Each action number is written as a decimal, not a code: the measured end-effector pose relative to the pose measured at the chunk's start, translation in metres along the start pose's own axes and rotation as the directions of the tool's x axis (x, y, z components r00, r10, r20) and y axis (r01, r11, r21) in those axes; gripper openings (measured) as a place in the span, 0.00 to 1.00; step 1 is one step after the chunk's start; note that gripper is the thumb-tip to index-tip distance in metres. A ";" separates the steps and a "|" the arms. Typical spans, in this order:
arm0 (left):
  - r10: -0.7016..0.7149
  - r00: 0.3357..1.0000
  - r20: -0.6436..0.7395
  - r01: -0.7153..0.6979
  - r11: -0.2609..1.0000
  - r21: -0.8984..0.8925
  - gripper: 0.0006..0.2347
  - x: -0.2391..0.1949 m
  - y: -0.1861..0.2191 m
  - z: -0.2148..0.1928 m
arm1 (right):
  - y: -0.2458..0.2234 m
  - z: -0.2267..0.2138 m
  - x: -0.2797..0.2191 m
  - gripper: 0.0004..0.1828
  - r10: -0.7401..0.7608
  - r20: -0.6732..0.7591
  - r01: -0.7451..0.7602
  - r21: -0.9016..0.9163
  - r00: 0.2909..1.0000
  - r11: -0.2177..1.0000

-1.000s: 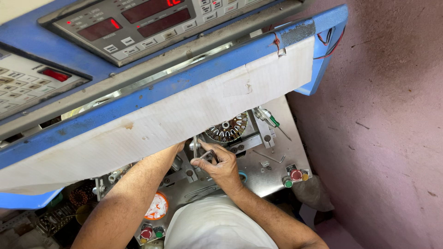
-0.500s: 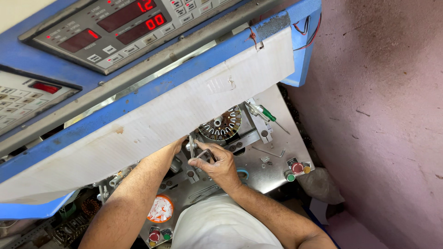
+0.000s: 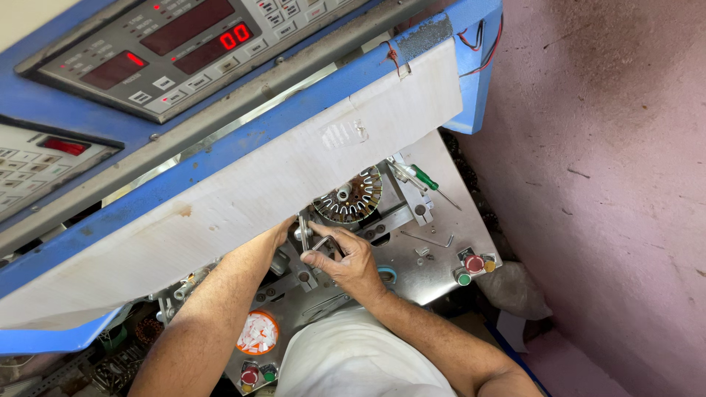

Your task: The person operates an industrial winding machine to prepare fan stators, adjusting the metal components by hand and using a tool to secure the wiring while interacting with a digital control panel.

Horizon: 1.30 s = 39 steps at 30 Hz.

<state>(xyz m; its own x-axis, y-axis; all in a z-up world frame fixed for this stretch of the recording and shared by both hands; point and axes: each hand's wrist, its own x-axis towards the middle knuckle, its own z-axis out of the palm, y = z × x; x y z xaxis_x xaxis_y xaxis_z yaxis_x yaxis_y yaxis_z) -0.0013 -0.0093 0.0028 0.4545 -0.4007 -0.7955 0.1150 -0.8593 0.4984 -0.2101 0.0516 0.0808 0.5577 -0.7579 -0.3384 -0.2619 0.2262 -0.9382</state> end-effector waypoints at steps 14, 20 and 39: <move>-0.001 0.999 -0.035 -0.001 0.998 -0.064 0.36 -0.001 -0.009 -0.018 | -0.013 0.000 0.006 0.14 -0.290 -0.036 0.281 -0.153 0.956 0.947; 0.009 0.999 -0.030 -0.011 0.998 -0.058 0.36 -0.001 -0.006 -0.016 | -0.019 -0.001 0.009 0.15 -0.303 -0.002 0.292 -0.260 0.953 0.920; 0.036 0.999 -0.014 -0.036 0.999 -0.019 0.36 -0.001 0.002 -0.004 | -0.020 -0.003 0.015 0.10 -0.322 0.064 0.323 -0.361 0.945 0.875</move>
<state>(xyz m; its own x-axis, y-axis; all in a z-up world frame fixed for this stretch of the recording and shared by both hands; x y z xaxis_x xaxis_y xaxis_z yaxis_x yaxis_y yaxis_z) 0.0024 -0.0095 0.0063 0.4704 -0.4267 -0.7724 0.1154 -0.8381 0.5332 -0.1990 0.0341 0.0948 0.6618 -0.7494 -0.0225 -0.3336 -0.2675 -0.9040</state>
